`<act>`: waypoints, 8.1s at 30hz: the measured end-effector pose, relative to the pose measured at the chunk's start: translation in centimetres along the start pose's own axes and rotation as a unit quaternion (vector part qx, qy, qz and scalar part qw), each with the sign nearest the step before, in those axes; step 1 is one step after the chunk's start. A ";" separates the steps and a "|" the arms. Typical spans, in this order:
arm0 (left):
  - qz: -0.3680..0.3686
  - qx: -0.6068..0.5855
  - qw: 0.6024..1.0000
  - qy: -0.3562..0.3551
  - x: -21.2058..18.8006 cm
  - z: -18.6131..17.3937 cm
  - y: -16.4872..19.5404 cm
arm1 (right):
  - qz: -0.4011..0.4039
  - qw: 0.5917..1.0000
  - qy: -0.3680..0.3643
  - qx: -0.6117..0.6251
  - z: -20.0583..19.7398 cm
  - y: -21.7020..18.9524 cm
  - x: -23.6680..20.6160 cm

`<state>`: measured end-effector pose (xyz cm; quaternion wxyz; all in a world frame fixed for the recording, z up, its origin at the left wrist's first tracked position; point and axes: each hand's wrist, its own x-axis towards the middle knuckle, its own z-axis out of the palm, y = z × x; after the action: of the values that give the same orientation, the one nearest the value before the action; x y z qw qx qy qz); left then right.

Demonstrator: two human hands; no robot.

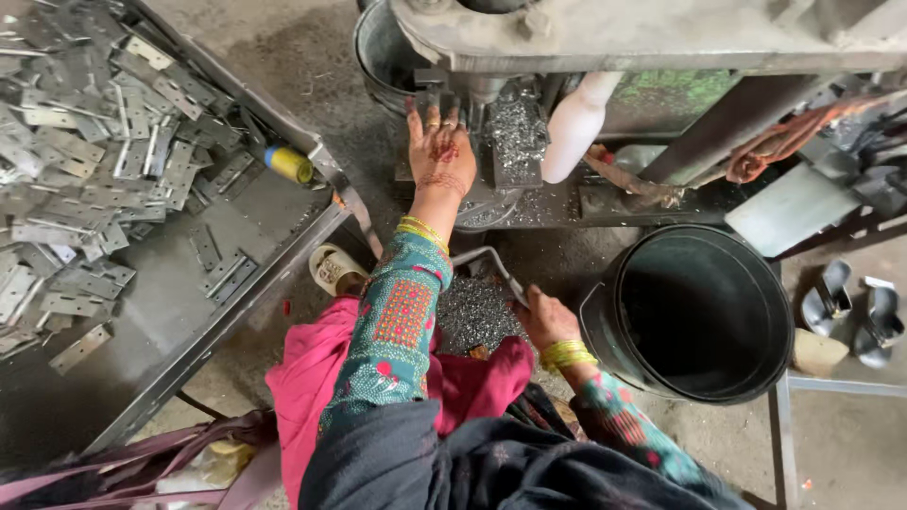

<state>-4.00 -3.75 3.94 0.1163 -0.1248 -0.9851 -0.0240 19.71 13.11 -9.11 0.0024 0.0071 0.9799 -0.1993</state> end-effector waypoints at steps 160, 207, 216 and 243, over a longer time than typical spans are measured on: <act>-0.007 0.106 0.989 0.104 -2.7 2.4 1.8 | 0.015 0.997 -0.029 0.063 -0.6 0.5 -0.1; 0.035 0.003 0.998 0.050 -10.5 -0.6 1.5 | -0.022 0.971 0.210 0.110 -15.6 -8.1 2.5; -0.012 0.041 0.998 -0.049 -8.3 0.3 2.7 | -0.029 0.988 0.143 0.052 -14.2 -7.1 1.5; -0.028 0.052 0.998 -0.006 -5.8 -0.6 3.0 | -0.019 0.990 -0.013 0.137 1.3 2.0 -0.4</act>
<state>2.34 -2.32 3.23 0.1156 -0.0913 -0.9888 0.0253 20.18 14.43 -11.10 0.0102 -0.0141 0.9433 -0.3316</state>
